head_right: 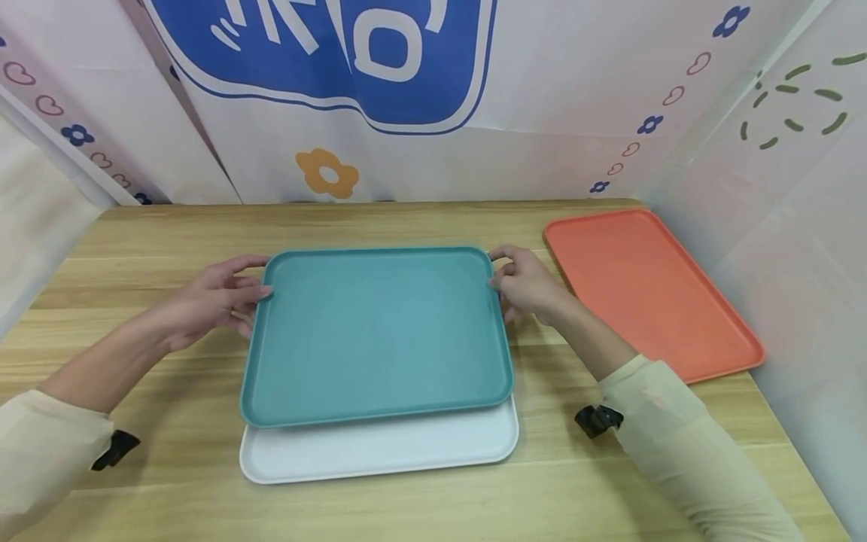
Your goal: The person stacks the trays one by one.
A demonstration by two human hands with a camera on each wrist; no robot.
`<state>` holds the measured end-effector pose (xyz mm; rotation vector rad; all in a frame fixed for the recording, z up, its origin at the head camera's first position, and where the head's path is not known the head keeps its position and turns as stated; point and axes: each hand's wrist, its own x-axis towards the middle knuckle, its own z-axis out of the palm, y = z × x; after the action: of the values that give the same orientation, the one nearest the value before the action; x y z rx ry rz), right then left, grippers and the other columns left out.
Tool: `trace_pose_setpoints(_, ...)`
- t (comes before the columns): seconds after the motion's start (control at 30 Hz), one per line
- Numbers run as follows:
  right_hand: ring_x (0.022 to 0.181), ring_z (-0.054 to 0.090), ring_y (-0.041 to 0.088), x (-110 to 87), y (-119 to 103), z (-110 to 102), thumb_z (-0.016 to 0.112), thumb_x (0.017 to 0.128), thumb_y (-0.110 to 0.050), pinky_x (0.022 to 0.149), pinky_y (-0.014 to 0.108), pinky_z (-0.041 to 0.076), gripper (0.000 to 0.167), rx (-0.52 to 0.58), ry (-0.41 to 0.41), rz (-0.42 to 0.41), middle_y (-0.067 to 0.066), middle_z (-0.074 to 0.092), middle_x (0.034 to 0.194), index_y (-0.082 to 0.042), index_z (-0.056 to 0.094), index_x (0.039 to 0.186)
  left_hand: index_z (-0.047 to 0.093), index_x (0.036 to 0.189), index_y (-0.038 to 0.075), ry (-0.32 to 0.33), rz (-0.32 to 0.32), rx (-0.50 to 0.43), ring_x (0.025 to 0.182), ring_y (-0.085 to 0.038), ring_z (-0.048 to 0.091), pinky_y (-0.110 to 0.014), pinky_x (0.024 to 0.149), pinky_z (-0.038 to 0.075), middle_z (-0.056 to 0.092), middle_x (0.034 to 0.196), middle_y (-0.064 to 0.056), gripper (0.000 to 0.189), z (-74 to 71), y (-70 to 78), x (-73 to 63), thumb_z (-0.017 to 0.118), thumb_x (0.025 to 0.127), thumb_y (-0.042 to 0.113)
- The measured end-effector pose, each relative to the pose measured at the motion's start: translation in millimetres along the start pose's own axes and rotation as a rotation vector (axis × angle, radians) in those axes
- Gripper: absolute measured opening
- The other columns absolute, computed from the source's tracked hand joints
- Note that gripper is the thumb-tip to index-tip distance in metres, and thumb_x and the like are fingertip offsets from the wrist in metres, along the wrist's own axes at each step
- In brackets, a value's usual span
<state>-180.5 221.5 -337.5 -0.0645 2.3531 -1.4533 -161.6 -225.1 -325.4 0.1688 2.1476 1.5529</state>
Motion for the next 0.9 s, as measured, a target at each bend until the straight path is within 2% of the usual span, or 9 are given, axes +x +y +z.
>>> trace_pose_setpoints(0.23, 0.073, 0.061, 0.023, -1.4, 3.5, 3.3, 0.052, 0.104, 0.0, 0.053, 0.038, 0.062, 0.048, -0.032, -0.002, 0.007, 0.016, 0.059, 0.095, 0.0, 0.038, 0.15, 0.015, 0.164, 0.001, 0.01, -0.013, 0.018, 0.08, -0.019, 0.068, -0.037, 0.068, 0.066, 0.062, 0.103, -0.014, 0.066, 2.9, -0.3, -0.1, 0.051, 0.108, 0.004)
trace_pose_setpoints(0.5, 0.074, 0.06, 0.024, -5.8, 3.5, 2.9, 0.052, 0.103, 0.001, 0.052, 0.039, 0.061, 0.049, -0.041, -0.013, 0.017, 0.017, 0.059, 0.095, -0.001, 0.038, 0.15, 0.017, 0.163, -0.001, -0.008, -0.011, 0.031, 0.08, -0.02, 0.069, -0.038, 0.067, 0.066, 0.063, 0.101, -0.015, 0.067, 5.1, -2.0, -0.8, 0.053, 0.107, 0.003)
trace_pose_setpoints(0.9, 0.075, 0.062, 0.024, -11.2, 4.9, 2.8, 0.052, 0.102, 0.002, 0.053, 0.041, 0.063, 0.05, -0.023, -0.033, 0.042, 0.018, 0.061, 0.095, -0.002, 0.037, 0.149, 0.017, 0.163, 0.001, -0.033, -0.038, 0.003, 0.075, -0.021, 0.071, -0.042, 0.069, 0.066, 0.064, 0.093, -0.012, 0.071, 8.6, -7.7, 0.6, 0.057, 0.104, 0.0)
